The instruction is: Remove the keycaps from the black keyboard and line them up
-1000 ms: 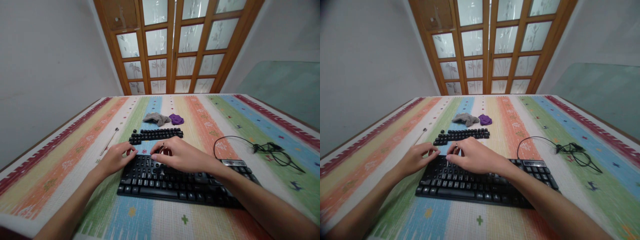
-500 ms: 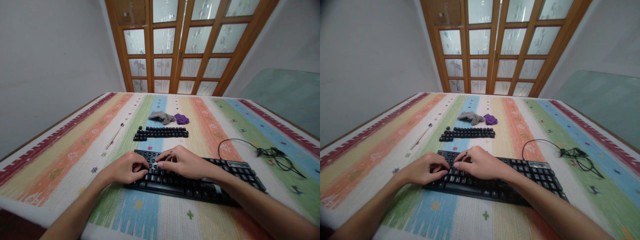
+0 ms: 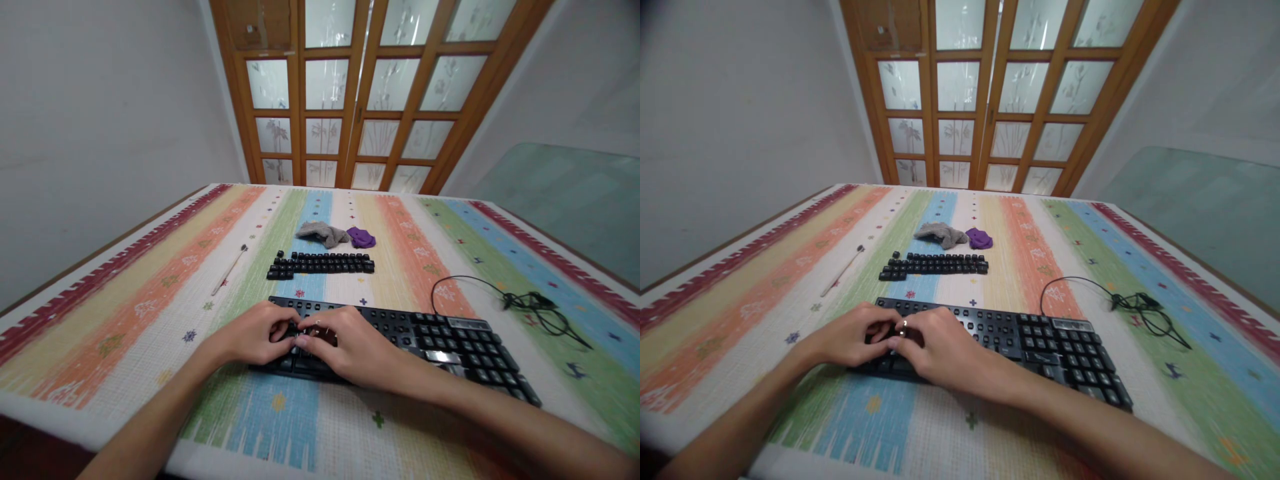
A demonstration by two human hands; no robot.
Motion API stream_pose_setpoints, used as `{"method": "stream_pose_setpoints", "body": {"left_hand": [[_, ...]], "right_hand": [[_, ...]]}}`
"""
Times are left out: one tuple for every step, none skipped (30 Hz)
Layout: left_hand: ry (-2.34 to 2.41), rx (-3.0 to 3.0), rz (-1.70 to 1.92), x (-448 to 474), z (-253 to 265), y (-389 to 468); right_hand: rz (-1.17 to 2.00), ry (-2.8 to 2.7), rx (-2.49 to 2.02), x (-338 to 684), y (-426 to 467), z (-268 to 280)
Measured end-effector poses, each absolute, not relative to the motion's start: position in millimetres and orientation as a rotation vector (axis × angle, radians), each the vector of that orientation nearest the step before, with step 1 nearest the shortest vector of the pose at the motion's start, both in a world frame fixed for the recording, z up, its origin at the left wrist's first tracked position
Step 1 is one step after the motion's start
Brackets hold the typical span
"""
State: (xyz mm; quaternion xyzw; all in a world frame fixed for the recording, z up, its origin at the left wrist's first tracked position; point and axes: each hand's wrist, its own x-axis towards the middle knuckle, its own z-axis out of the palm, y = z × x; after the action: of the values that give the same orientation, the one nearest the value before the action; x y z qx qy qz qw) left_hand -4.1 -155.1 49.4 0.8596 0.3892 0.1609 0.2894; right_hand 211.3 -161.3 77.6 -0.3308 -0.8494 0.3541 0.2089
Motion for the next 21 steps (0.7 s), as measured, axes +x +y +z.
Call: {"method": "stream_pose_setpoints", "body": {"left_hand": [[1.026, 2.3, 0.433, -4, 49, -155], [1.014, 2.307, 0.437, -3, 48, -155], [1.006, 2.312, 0.44, -3, 48, -155], [1.002, 2.315, 0.446, -3, 47, -154], [1.005, 2.317, 0.453, -3, 46, -154], [1.014, 2.318, 0.461, -3, 46, -154], [1.029, 2.317, 0.47, -3, 45, -153], [1.047, 2.313, 0.473, -4, 45, -153], [1.062, 2.31, 0.476, -4, 44, -153], [1.072, 2.307, 0.48, -4, 44, -152], [1.077, 2.305, 0.483, -4, 43, -152], [1.077, 2.305, 0.491, -4, 43, -152], [1.073, 2.308, 0.5, -5, 42, -152], [1.067, 2.311, 0.508, -5, 42, -151], [1.063, 2.312, 0.514, -5, 42, -151], [1.061, 2.308, 0.511, -5, 42, -151], [1.059, 2.303, 0.502, -5, 42, -151], [1.058, 2.299, 0.49, -5, 43, -151], [1.061, 2.295, 0.479, -6, 44, -151], [1.064, 2.293, 0.471, -6, 44, -151], [1.065, 2.29, 0.465, -6, 45, -151]], "right_hand": [[0.926, -2.405, -0.884, 209, -163, 77], [0.87, -2.445, -0.855, 207, -164, 76], [0.82, -2.483, -0.845, 205, -163, 75], [0.772, -2.516, -0.86, 203, -162, 75], [0.731, -2.54, -0.895, 201, -159, 75], [0.702, -2.546, -0.943, 199, -156, 75], [0.685, -2.541, -0.997, 198, -152, 76], [0.697, -2.522, -1.04, 196, -148, 78], [0.726, -2.495, -1.069, 194, -144, 79], [0.764, -2.484, -1.084, 192, -140, 81], [0.809, -2.473, -1.092, 191, -136, 83], [0.854, -2.461, -1.089, 190, -133, 84], [0.89, -2.452, -1.085, 189, -131, 85], [0.915, -2.439, -1.083, 189, -129, 85], [0.932, -2.426, -1.085, 188, -128, 85], [0.948, -2.413, -1.092, 188, -126, 84], [0.97, -2.399, -1.102, 188, -125, 82], [1.003, -2.382, -1.111, 189, -123, 80], [1.047, -2.361, -1.119, 190, -121, 77], [1.097, -2.342, -1.12, 191, -119, 75], [1.143, -2.321, -1.113, 192, -117, 73]]}}
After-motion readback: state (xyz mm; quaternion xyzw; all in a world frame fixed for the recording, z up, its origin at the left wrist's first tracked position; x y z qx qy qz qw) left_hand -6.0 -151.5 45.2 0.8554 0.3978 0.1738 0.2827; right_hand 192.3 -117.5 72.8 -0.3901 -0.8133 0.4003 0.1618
